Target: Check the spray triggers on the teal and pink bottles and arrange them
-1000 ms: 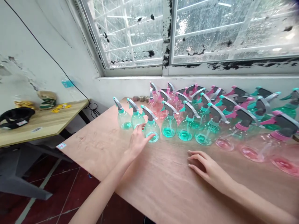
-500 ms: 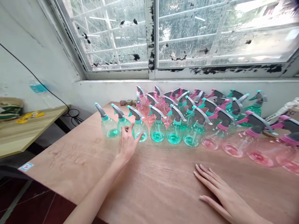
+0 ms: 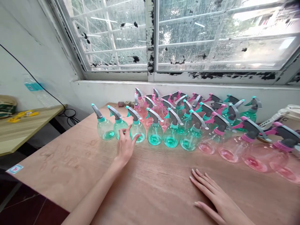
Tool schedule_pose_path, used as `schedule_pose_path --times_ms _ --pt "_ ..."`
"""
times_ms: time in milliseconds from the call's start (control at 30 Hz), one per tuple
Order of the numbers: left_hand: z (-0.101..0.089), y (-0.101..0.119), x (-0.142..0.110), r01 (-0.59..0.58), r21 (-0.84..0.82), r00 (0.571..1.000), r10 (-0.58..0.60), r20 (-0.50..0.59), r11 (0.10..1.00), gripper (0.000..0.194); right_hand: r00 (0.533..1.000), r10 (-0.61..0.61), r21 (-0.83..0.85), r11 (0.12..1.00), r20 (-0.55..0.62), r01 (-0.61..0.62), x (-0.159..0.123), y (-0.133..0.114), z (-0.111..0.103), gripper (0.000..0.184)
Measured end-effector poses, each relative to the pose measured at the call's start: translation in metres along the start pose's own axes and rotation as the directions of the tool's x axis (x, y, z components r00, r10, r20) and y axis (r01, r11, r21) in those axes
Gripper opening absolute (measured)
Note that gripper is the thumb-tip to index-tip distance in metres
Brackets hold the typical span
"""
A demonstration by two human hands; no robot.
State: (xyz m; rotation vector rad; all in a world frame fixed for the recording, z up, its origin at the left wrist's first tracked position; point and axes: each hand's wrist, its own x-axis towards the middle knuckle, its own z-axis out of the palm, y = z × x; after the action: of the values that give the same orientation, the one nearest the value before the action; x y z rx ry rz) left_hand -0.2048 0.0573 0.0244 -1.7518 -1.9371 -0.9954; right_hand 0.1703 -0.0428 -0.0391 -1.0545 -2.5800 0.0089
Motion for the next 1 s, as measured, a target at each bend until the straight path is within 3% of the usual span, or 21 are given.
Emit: schedule_pose_path --times_ms 167,300,400,600,833,1000 --pt "-0.008 0.020 -0.017 -0.039 -0.173 0.998 0.030 -0.054 0.984 0.050 1.000 -0.004 0.028 1.000 -0.019 0.004 -0.001 0.000 -0.001 0.071" --pt "-0.010 0.048 -0.021 -0.001 -0.223 0.989 0.034 0.143 0.975 0.048 1.000 -0.004 0.028 1.000 -0.018 0.004 -0.003 0.002 0.002 0.071" --pt "-0.006 0.070 -0.012 0.078 -0.134 0.967 -0.043 0.250 0.988 0.063 1.000 -0.004 0.040 0.999 -0.020 0.005 -0.003 0.003 0.005 0.070" --pt "0.002 0.098 0.011 0.123 0.065 0.934 -0.138 0.330 0.990 0.074 0.999 0.041 0.113 0.993 -0.004 -0.040 -0.002 0.002 0.005 0.065" --pt "0.001 0.105 0.021 0.110 0.183 0.928 -0.167 0.333 0.977 0.071 0.992 0.116 0.234 0.964 0.053 -0.125 -0.004 0.001 0.003 0.059" --pt "-0.012 0.108 0.024 0.077 0.237 0.920 -0.160 0.357 0.969 0.070 0.988 0.139 0.318 0.936 0.068 -0.154 -0.003 0.002 0.000 0.057"
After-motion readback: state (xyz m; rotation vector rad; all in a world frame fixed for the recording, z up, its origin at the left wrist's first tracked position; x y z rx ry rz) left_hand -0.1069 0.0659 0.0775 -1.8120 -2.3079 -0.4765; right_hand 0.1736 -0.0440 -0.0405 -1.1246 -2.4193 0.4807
